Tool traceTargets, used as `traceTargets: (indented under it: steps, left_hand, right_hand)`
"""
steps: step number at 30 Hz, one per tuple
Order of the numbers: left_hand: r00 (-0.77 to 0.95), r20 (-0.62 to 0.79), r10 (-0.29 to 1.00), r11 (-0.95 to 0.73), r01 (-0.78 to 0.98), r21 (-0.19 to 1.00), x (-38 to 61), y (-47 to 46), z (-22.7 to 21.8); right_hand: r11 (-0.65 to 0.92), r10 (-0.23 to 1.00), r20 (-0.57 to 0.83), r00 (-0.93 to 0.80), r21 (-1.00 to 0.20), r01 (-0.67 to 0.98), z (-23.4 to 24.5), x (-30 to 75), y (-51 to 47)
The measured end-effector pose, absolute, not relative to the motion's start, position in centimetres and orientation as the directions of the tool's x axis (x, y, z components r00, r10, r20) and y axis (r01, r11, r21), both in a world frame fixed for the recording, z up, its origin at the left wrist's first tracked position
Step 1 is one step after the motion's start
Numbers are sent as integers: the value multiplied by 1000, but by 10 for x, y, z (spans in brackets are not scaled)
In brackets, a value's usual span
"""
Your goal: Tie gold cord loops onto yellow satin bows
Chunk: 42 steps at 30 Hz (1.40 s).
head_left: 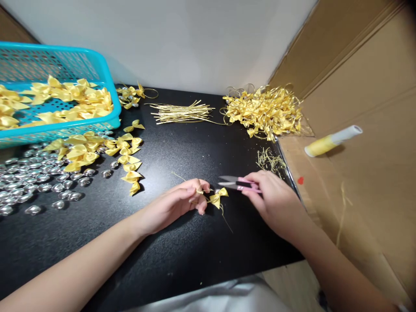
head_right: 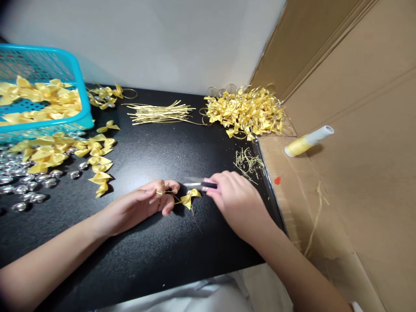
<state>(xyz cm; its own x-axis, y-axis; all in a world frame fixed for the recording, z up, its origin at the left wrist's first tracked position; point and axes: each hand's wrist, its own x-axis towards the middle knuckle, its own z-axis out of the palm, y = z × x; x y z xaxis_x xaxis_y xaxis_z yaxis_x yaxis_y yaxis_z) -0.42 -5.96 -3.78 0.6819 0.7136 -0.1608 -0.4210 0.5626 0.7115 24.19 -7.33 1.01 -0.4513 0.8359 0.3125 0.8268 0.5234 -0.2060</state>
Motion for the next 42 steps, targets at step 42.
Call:
traceTargets:
  steps: [42]
  left_hand:
    - [648,-157,745,470,-344,813,0,-63,-36]
  right_hand:
    - [507,784,619,-58,-583,634,5,235,-42]
